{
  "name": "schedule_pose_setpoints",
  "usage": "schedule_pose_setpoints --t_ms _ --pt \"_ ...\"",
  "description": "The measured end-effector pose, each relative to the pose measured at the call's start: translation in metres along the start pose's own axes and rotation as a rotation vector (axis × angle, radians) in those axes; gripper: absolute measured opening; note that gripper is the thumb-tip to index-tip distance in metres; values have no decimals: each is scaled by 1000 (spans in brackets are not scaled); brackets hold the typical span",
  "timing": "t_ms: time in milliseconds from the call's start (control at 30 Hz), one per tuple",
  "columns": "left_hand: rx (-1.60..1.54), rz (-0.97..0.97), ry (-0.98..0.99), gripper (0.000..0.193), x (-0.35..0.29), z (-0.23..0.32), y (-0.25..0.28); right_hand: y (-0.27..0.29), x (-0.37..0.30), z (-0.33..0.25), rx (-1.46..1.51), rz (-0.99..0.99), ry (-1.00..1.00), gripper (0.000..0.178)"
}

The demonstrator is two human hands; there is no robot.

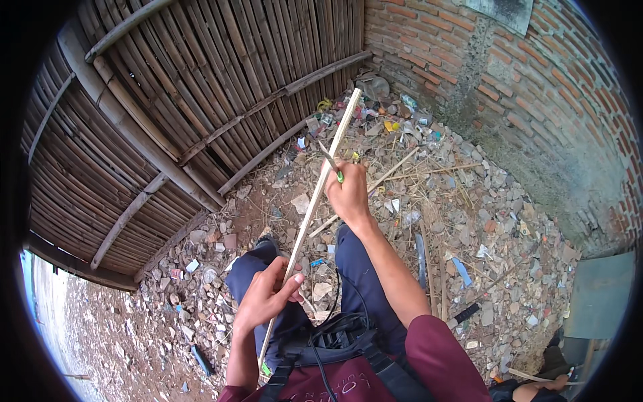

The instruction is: The person carves and whittles long pieces of bamboo using a knife.

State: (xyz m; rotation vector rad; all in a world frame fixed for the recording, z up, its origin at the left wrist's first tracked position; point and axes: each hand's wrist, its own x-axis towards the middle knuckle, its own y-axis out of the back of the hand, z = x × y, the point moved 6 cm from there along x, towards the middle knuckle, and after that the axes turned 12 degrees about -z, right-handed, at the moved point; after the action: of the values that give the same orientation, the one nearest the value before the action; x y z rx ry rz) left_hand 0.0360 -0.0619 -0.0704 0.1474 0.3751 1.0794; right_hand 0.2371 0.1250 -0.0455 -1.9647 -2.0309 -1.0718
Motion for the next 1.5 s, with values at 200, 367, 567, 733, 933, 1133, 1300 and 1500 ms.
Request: schedule_pose_setpoints --t_ms 200,367,567,733,933,1133,1300,1500 --pt "-31 42 -86 25 5 -5 8 -17 -8 -3 699 -215 -206 18" --pt "-77 101 -64 23 -1 -6 13 -2 -17 -8 1042 -415 -300 34" --pt "26 104 -56 22 -5 -4 12 5 -22 -25 905 -350 -279 28" --pt "96 86 -7 24 -9 -1 12 3 -27 -20 941 -270 -361 19" --pt "124 211 -122 32 9 34 25 -2 -33 -31 952 -322 -334 19" --pt "-60 139 -93 25 45 50 19 -15 -38 -38 847 -460 -327 15" --pt "166 386 -195 23 45 56 13 4 -30 -40 198 -277 9 12" --pt "238 428 -255 17 38 65 0 4 -30 -45 -255 -147 74 4"
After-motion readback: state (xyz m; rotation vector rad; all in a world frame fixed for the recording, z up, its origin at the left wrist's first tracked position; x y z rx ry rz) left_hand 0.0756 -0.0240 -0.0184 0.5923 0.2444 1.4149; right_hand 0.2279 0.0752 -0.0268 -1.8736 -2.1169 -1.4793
